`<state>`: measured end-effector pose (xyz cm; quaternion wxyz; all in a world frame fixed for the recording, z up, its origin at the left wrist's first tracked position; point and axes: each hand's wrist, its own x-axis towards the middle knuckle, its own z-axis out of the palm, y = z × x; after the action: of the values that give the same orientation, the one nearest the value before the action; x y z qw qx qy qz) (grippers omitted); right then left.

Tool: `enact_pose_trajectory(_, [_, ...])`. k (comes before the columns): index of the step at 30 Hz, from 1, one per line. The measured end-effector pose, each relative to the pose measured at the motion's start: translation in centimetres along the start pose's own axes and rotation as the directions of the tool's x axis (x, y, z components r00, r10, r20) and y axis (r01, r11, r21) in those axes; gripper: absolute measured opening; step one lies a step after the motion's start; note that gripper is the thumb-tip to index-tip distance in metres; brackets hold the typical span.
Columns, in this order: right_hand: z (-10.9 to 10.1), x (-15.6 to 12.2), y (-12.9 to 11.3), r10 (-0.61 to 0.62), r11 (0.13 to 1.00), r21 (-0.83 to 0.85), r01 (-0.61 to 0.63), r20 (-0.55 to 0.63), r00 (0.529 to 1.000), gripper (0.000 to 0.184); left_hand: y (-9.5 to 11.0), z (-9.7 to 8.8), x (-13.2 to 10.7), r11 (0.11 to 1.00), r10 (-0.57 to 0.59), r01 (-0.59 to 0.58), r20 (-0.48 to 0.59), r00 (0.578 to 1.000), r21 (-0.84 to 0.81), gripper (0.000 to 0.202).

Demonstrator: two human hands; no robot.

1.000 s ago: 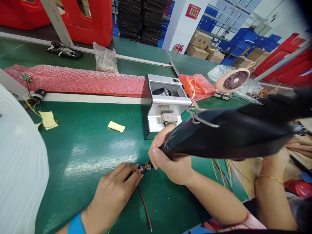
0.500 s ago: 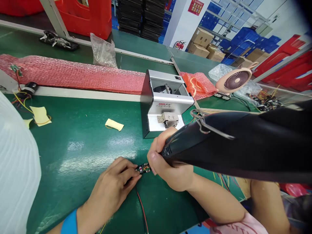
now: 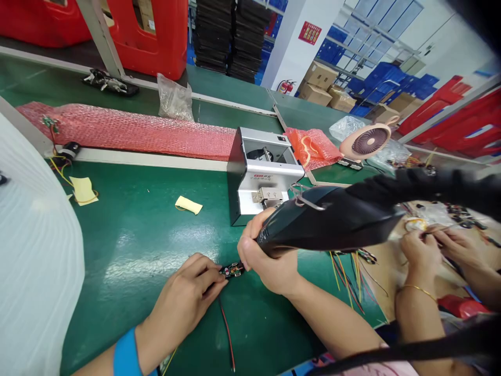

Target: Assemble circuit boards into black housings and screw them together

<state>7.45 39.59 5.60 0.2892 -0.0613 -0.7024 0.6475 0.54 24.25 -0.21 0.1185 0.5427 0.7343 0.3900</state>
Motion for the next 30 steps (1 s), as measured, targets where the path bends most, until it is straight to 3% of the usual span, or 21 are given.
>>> enact_pose_trajectory(3, [-0.9, 0.3, -1.9, -0.063, 0.995, 0.074, 0.063, -0.009, 0.998, 0.016, -0.1, -0.1, -0.1, 1.000, 0.008, -0.008, 0.000, 1.000, 0.028, 0.010])
enact_pose_trajectory(5, [-1.9, 1.1, -3.8, -0.177, 0.976, 0.112, 0.187, -0.095, 0.980, 0.016, -0.3, -0.2, -0.1, 0.999, 0.015, -0.014, -0.024, 1.000, 0.051, 0.009])
enact_pose_trajectory(8, [-3.1, 3.0, -6.2, -0.402, 0.900, 0.032, 0.435, -0.326, 0.856, 0.017, -0.6, -0.4, 0.0, 0.997, 0.020, -0.014, -0.070, 0.997, 0.077, 0.008])
enact_pose_trajectory(9, [-3.3, 3.7, -6.6, -0.450, 0.878, -0.016, 0.479, -0.371, 0.813, 0.018, -0.6, -0.5, 0.1, 0.997, 0.020, -0.014, -0.080, 0.997, 0.076, 0.008])
enact_pose_trajectory(11, [-3.5, 5.0, -6.5, -0.486, 0.864, -0.083, 0.496, -0.393, 0.780, 0.020, -0.7, -0.5, 0.2, 0.998, 0.014, -0.008, -0.090, 0.996, 0.065, 0.008])
enact_pose_trajectory(16, [-3.4, 7.0, -4.4, -0.462, 0.885, -0.102, 0.455, -0.324, 0.826, 0.015, -0.8, -0.6, 0.3, 0.999, -0.019, 0.023, -0.099, 0.995, 0.043, 0.007])
enact_pose_trajectory(19, [-3.5, 6.9, -4.6, -0.436, 0.898, -0.065, 0.435, -0.271, 0.858, 0.014, -0.9, -0.6, 0.2, 0.998, -0.040, 0.044, -0.097, 0.995, 0.044, 0.015])
enact_pose_trajectory(25, [-2.7, 1.8, -6.0, -0.202, 0.966, 0.126, 0.227, -0.185, 0.962, 0.016, -0.4, -0.5, 0.2, 0.999, -0.016, 0.017, -0.019, 1.000, 0.032, 0.020])
enact_pose_trajectory(30, [-2.0, -2.1, -4.8, -0.101, 0.993, 0.059, 0.104, -0.053, 0.993, 0.014, -0.5, -0.3, 0.3, 1.000, -0.004, 0.005, 0.014, 1.000, -0.011, 0.017])
